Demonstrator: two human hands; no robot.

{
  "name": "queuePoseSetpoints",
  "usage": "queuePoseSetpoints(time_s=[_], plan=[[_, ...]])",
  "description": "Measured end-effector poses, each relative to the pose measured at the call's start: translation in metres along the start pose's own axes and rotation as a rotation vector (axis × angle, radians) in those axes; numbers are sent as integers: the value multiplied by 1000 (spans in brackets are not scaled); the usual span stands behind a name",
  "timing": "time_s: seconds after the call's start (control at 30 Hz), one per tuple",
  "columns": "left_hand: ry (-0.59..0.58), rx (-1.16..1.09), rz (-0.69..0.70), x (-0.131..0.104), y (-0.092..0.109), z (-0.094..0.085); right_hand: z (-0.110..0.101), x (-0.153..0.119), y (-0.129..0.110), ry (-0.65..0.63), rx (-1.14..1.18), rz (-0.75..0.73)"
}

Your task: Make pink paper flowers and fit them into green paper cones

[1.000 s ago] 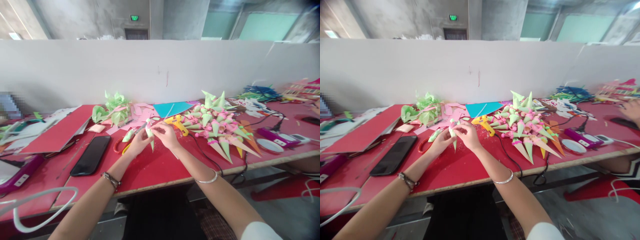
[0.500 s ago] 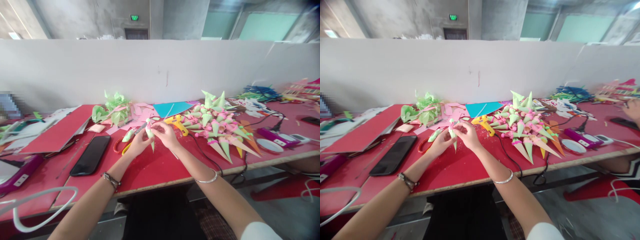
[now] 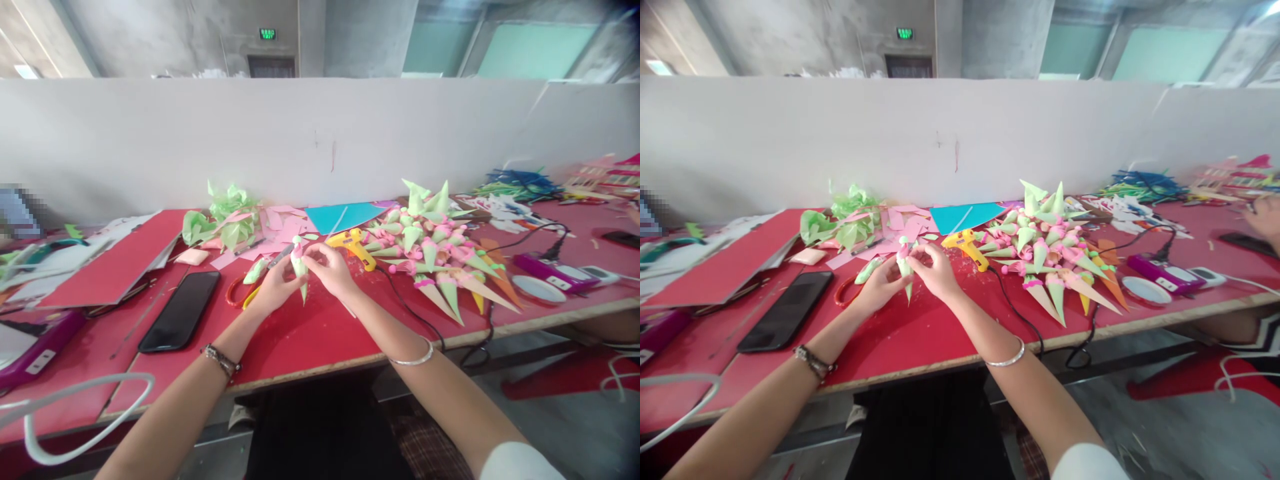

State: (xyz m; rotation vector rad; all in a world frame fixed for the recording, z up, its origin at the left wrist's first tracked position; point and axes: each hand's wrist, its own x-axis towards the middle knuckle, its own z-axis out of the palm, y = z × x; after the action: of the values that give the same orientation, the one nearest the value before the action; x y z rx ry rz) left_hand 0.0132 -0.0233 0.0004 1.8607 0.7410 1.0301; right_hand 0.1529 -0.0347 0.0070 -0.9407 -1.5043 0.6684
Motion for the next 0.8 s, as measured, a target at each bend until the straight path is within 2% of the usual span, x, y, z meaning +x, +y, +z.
queuePoseSetpoints(time_s=[0.27,0.43,0.57,0.63,0.7,0.73,0.8], plan=[[9,38,-92,-1,4,-4,0,2,1,-41,-13,22],[29,60,-53,-1,5,-8,-1,1,-2,-89,-50,-8],[239,324,-68,-1,12,-15,-2,2,-4,-96,-74,-19],[384,569,-72,-1,12,-21,-2,2,-2,-86,-80,-17],[477,841,-105,-2,9,-28,-2,1,1,-107,-93,1],[486,949,-144,-2,5,-31,-1,1,3,-137,-101,20],[419,1084,-241,-2,-2,-36,-1,-1,6,-229,-121,72]])
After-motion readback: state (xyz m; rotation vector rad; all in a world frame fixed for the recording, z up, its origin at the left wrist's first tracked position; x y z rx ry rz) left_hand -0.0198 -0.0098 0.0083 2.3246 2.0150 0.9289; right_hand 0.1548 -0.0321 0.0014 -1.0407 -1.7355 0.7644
